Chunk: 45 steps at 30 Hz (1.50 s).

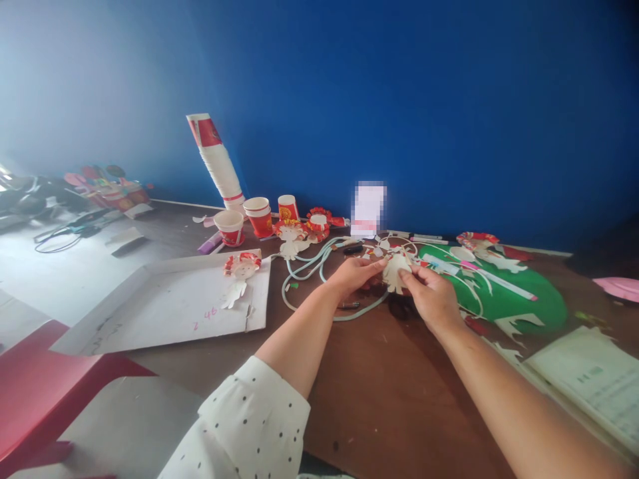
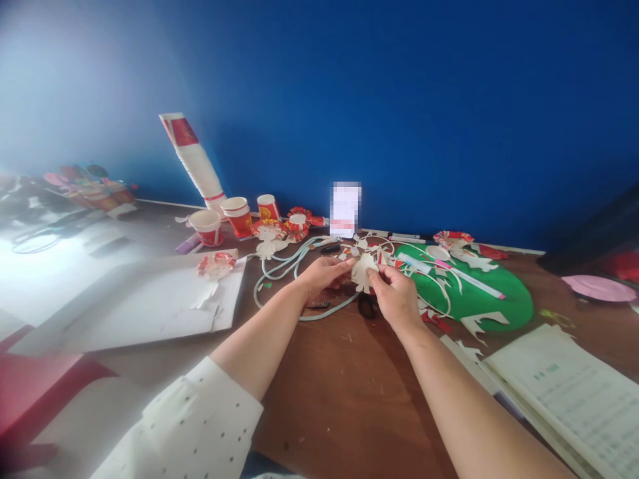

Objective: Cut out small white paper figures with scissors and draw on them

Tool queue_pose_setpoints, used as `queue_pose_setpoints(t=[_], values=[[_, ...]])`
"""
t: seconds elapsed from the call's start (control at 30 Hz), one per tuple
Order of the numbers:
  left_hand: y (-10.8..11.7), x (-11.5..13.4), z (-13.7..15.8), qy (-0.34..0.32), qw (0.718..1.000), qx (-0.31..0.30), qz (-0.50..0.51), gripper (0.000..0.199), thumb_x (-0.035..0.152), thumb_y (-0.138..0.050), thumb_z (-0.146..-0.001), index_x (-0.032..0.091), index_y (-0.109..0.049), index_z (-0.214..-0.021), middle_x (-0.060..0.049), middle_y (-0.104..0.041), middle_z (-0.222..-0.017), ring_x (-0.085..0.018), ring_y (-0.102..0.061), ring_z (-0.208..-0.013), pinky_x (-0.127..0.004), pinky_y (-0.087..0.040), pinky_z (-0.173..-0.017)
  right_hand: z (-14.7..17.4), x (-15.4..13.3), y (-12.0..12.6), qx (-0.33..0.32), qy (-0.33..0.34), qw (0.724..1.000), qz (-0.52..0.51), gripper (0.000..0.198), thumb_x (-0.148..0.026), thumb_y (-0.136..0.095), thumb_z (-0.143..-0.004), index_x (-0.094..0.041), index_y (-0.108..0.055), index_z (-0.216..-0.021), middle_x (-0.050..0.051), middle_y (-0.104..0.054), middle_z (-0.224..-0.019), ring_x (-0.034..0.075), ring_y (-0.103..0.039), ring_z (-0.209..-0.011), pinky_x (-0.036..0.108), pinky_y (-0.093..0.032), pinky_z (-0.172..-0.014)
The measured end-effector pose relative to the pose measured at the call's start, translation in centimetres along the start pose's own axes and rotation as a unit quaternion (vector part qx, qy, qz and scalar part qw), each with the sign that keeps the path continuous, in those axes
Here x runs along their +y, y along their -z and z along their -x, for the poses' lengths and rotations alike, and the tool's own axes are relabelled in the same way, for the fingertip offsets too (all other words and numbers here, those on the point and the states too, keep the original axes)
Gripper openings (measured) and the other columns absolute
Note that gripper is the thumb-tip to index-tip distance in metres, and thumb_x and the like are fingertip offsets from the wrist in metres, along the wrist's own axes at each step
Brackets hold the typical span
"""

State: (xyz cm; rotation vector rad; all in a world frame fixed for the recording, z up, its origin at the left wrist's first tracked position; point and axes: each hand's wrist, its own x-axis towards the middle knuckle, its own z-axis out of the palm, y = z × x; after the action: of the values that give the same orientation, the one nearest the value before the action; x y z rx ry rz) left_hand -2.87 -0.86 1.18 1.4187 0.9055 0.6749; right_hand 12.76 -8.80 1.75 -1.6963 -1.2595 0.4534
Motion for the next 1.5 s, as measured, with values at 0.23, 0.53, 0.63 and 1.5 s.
queue_pose_setpoints(t=[0.23,0.53,0.63,1.5], values=[[0.0,-0.4,-0.2,-0.004,1.0,-0.001,-0.001,0.057,0.069,-0.062,-0.068,0.013,-0.066,-0.08,-0.006,-0.061,-0.074,-0.01,-0.053,-0.063,-0.023,-0.039,-0.056,0.0,-0.1,0.1,0.003,0.0,1.0,0.012,0.035,-0.049,-0.058,-0.078,-0.019,-0.073,-0.087,0.001,-0.07,-0.065,0.017,-0.061,-0.059,0.026,-0.042,-0.057],[0.1,-0.1,0.0,-0.002,1.0,-0.016,0.011,0.055,0.064,-0.067,-0.065,0.012,-0.067,-0.083,-0.003,-0.058,-0.069,-0.008,-0.049,-0.058,-0.023,-0.037,-0.055,0.0,0.1,-0.1,-0.009,-0.01,0.999,-0.03,0.033,-0.05,-0.06,-0.077,-0.02,-0.071,-0.086,0.001,-0.07,-0.064,0.019,-0.063,-0.059,0.027,-0.044,-0.055],[0.0,0.2,0.2,-0.006,0.999,-0.034,0.017,0.051,0.056,-0.075,-0.061,0.012,-0.068,-0.086,-0.002,-0.059,-0.071,-0.008,-0.049,-0.06,-0.023,-0.038,-0.056,0.0,0.2,-0.1,-0.016,-0.007,0.999,-0.041,0.032,-0.05,-0.061,-0.077,-0.02,-0.07,-0.085,0.001,-0.07,-0.065,0.019,-0.064,-0.06,0.027,-0.045,-0.057],[0.0,0.1,0.0,-0.007,1.0,-0.016,0.0,0.033,0.038,-0.073,-0.068,0.011,-0.069,-0.087,-0.003,-0.061,-0.071,-0.008,-0.05,-0.062,-0.023,-0.037,-0.057,-0.3,1.4,-0.7,-0.085,-0.054,0.978,-0.184,0.039,-0.049,-0.073,-0.069,-0.021,-0.073,-0.095,0.001,-0.074,-0.084,0.02,-0.067,-0.072,0.033,-0.057,-0.067]])
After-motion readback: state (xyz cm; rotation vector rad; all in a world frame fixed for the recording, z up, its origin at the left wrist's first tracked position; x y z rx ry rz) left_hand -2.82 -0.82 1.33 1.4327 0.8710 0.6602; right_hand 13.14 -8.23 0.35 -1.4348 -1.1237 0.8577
